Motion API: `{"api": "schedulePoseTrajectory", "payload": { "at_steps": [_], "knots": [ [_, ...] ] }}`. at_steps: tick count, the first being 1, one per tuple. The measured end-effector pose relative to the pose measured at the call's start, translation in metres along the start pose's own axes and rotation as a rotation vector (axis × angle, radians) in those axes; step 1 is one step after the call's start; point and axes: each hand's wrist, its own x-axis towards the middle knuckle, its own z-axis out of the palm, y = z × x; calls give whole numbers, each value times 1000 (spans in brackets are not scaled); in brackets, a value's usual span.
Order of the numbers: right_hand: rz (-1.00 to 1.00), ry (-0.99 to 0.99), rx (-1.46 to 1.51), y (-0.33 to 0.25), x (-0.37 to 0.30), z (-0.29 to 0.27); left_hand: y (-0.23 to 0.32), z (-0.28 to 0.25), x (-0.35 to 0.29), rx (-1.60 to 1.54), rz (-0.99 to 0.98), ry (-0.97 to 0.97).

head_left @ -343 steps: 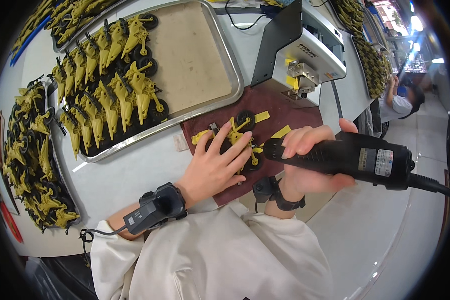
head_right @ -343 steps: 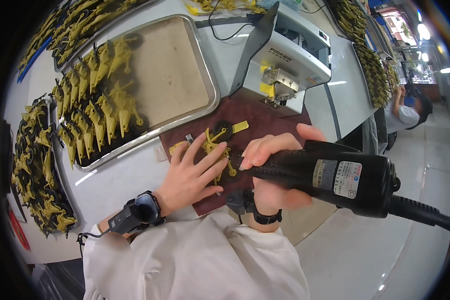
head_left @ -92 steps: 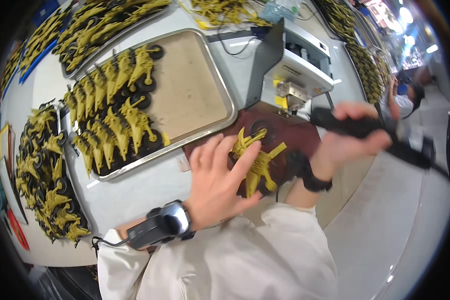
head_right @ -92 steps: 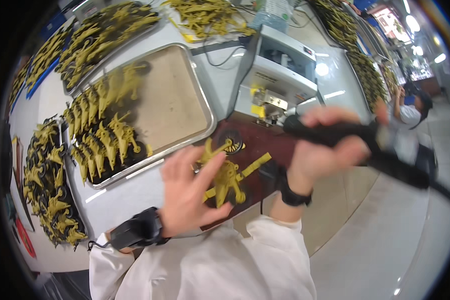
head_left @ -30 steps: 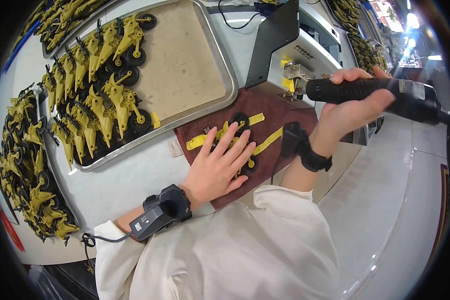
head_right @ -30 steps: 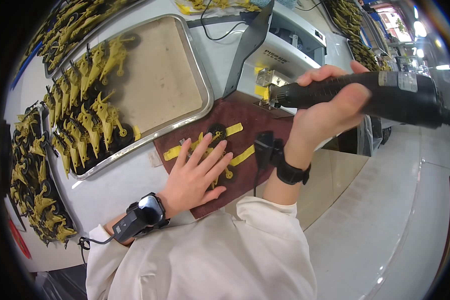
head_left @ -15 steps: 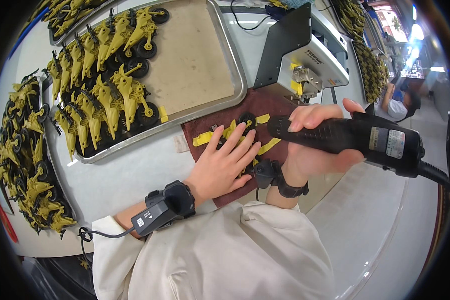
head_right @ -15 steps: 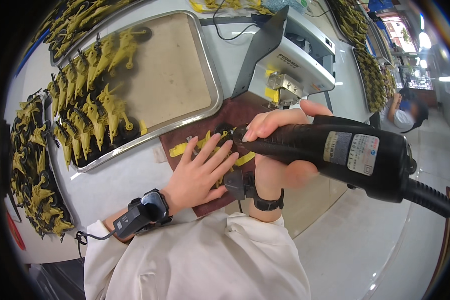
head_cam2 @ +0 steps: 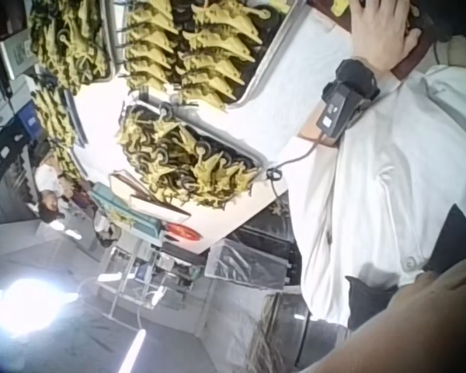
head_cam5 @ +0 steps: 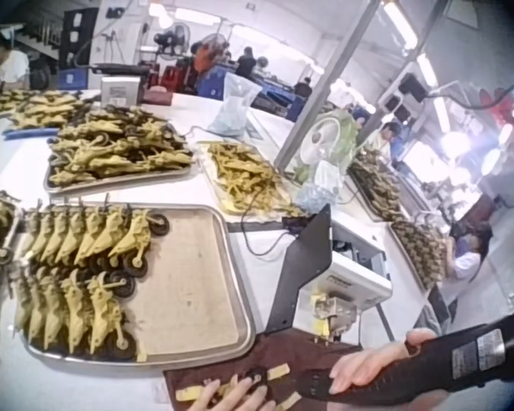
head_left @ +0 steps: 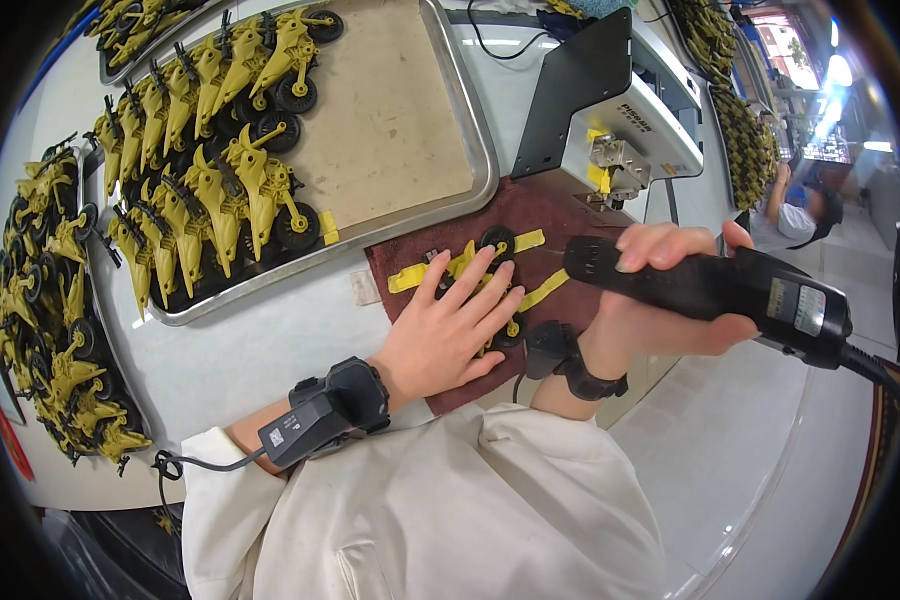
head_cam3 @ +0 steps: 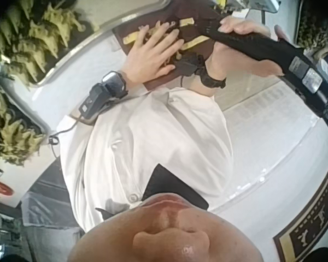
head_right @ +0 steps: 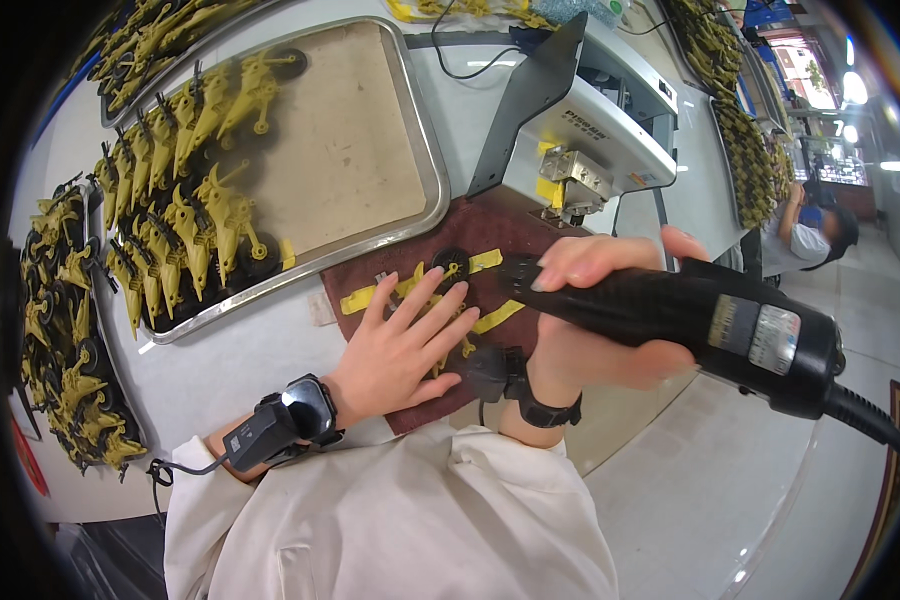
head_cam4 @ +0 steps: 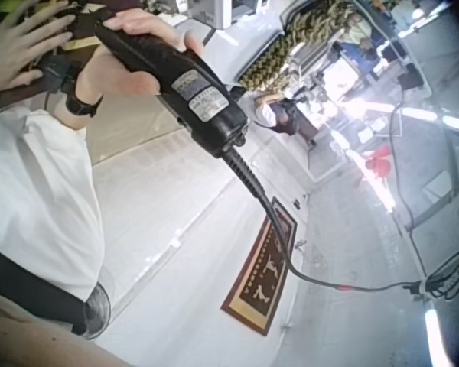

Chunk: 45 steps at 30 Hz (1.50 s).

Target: Assembling small yellow toy motorcycles using an electric screwdriver at a workstation.

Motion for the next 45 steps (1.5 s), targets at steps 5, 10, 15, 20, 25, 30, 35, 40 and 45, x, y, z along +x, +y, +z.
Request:
{"api": "schedulePoseTrajectory", "payload": {
  "at_steps": [5,10,15,20,25,30,35,40,45],
  "knots": [
    [-353,112,-99,-35,59,-21,2,0,3,19,18,-18],
    [-473,356,-706,-24,135,-21,1,0,0,15,18,-16],
    [-560,501,-429,-63,141,-37,2,-2,1,28,18,-14],
    [-295,349,-346,-57,129,-32,2,-2,1,22,15,8],
    [-233,212,-373,-24,97,-21,3,-2,2,-2,29,-10],
    [-106,123,-346,-9,82,-11,2,-3,0,0,16,-5],
    [-43,178,-360,1,66,-14,4,-2,0,7,30,7],
    [149,-108,-41,-22,10,-9,1,-2,-2,21,35,3],
    [140,-68,-68,-11,-10,13,0,-1,-2,-1,28,29]
  ]
}}
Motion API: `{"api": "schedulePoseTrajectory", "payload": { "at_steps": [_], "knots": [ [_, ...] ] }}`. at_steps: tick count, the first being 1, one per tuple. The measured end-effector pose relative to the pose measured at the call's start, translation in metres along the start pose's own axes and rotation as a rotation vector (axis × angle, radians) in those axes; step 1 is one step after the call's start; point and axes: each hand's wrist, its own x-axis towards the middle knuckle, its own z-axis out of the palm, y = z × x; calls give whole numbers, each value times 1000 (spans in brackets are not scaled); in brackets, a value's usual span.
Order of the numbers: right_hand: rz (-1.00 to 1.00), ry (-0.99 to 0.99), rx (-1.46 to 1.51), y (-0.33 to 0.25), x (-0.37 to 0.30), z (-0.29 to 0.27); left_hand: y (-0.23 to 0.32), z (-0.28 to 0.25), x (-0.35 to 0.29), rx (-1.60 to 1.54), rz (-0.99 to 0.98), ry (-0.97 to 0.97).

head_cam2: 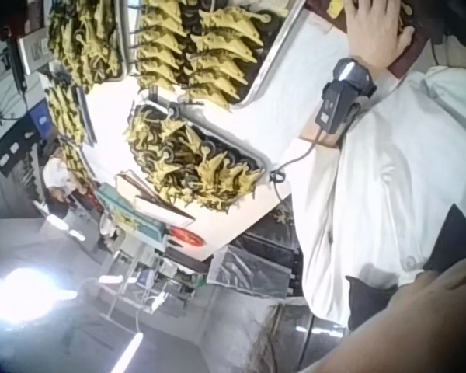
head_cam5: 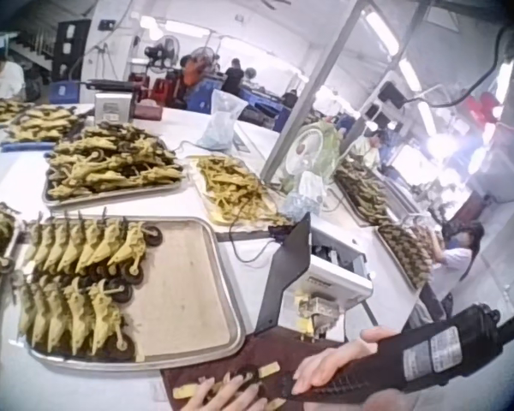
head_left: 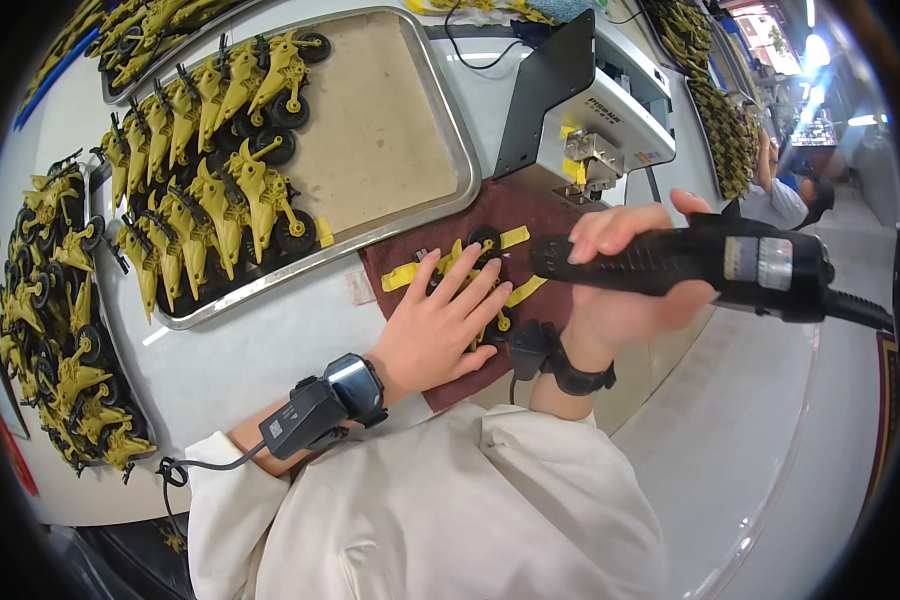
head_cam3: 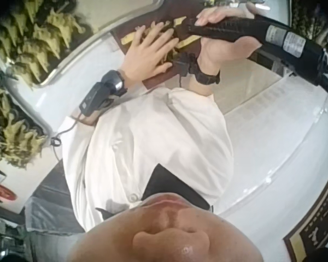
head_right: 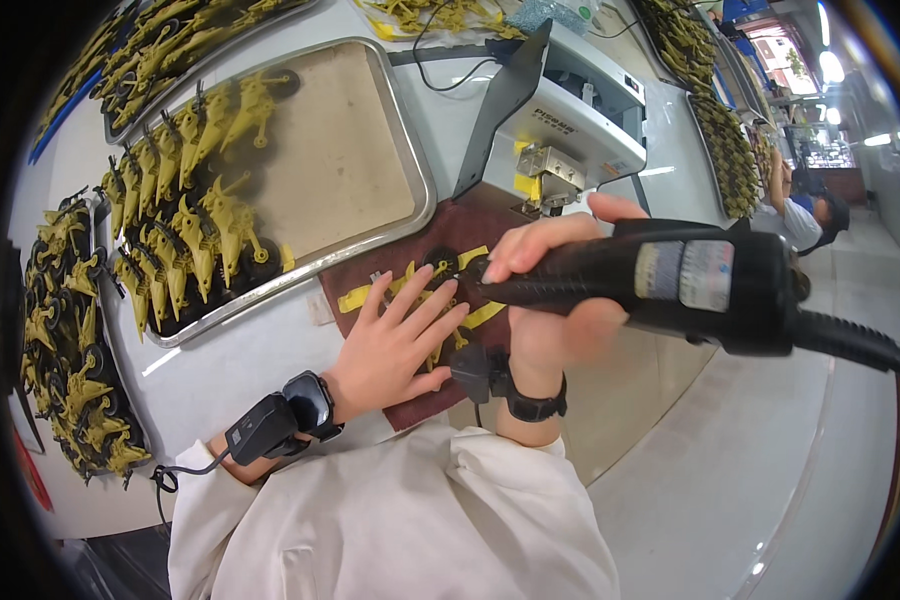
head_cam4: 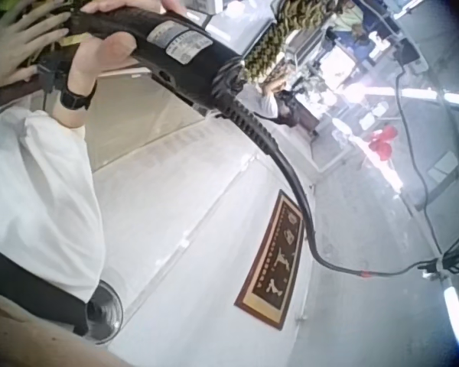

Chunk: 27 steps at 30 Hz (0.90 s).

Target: Assembling small yellow toy motorcycles using an electric screwdriver at a workstation.

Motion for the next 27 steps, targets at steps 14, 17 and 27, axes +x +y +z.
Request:
{"api": "schedulePoseTrajectory", "payload": {
  "at_steps": [14,17,27],
  "knots": [
    [91,-52,-63,38,4,6,-1,-3,3,-41,-33,-50],
    [124,-84,-42,39,-2,6,-3,-5,2,11,-21,-67],
    [-372,399,-242,-9,69,-28,2,1,2,123,-15,-70]
  ]
}}
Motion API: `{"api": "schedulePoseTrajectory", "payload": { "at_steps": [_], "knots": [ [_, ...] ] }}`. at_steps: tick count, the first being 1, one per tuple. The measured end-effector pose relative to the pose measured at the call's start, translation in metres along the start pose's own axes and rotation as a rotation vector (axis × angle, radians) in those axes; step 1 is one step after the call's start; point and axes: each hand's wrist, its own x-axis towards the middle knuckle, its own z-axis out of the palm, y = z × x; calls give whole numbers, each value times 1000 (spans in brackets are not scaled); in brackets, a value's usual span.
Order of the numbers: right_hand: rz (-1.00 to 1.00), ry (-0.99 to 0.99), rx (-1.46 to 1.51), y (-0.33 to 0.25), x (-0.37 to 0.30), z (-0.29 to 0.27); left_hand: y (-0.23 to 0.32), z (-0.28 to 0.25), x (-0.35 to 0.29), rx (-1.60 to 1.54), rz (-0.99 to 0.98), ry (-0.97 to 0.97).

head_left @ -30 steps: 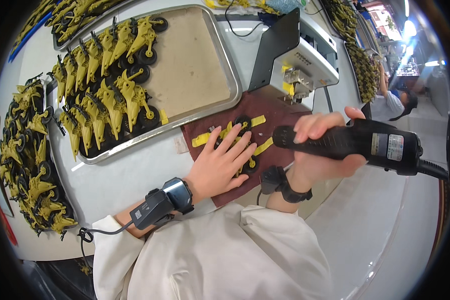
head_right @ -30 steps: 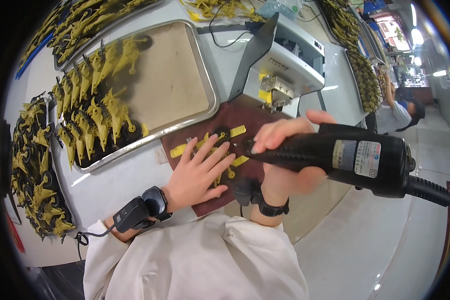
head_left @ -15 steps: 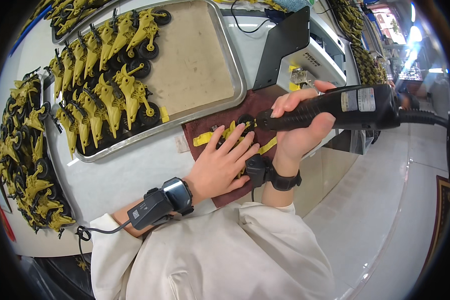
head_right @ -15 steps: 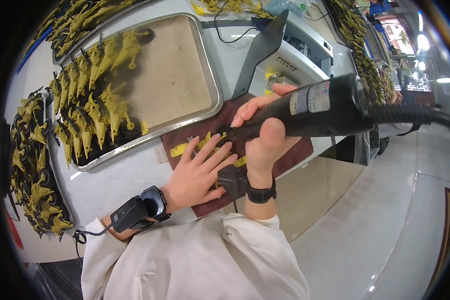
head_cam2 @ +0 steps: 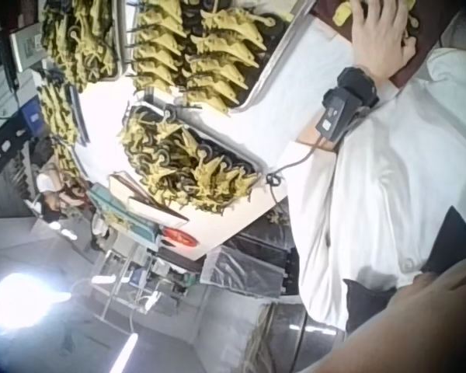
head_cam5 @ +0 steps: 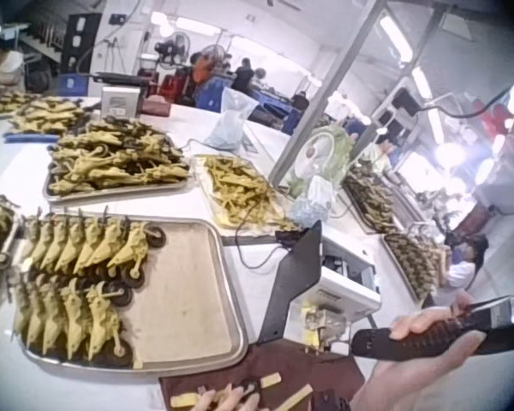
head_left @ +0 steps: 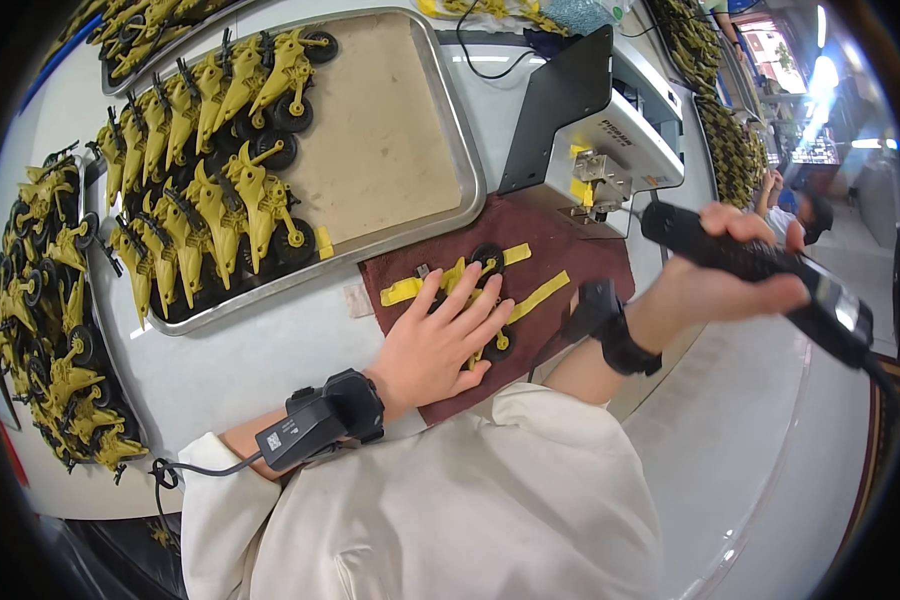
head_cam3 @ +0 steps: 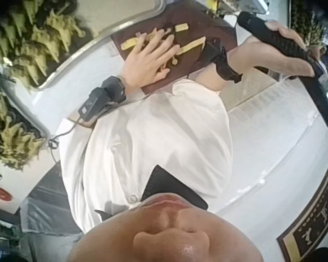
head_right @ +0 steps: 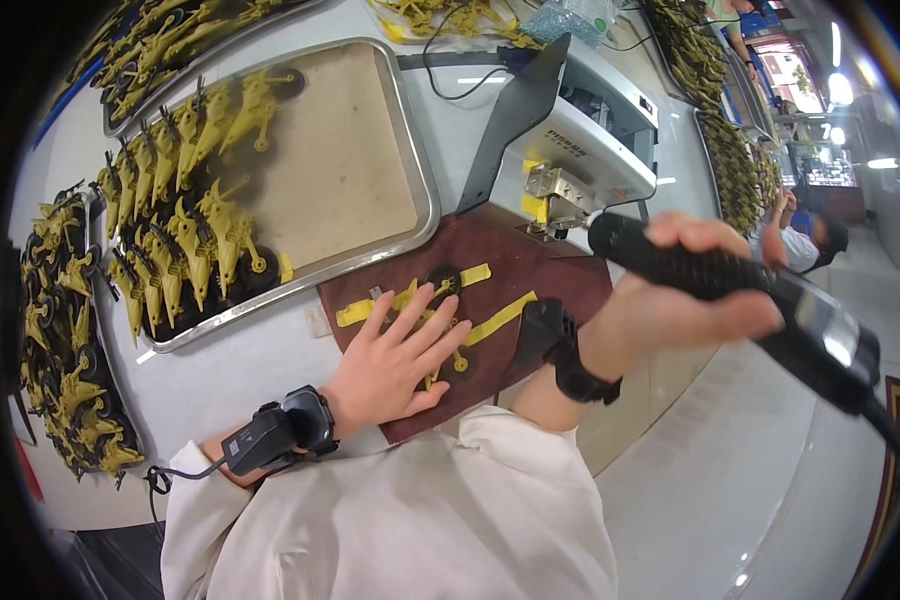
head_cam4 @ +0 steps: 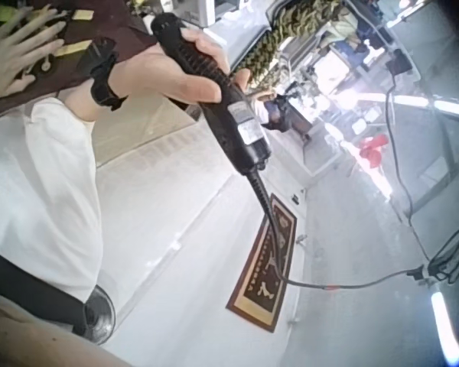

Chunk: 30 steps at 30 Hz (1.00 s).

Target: Assembling small yellow toy motorcycles using an electric screwdriver at a workstation.

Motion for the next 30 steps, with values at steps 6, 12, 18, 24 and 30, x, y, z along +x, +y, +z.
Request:
{"api": "schedulePoseTrajectory", "payload": {
  "at_steps": [6,12,18,24,30],
  "knots": [
    [294,-236,62,-9,-23,-4,-2,1,-3,-46,5,10],
    [167,-539,351,-38,-85,1,-4,3,-2,-85,13,56],
    [254,-567,296,-28,-105,2,-8,2,-4,-65,49,5],
    [453,-698,311,-11,-111,4,-7,3,-4,-36,45,25],
    [152,-351,376,-37,-64,-9,-3,3,-1,-48,8,58]
  ]
}}
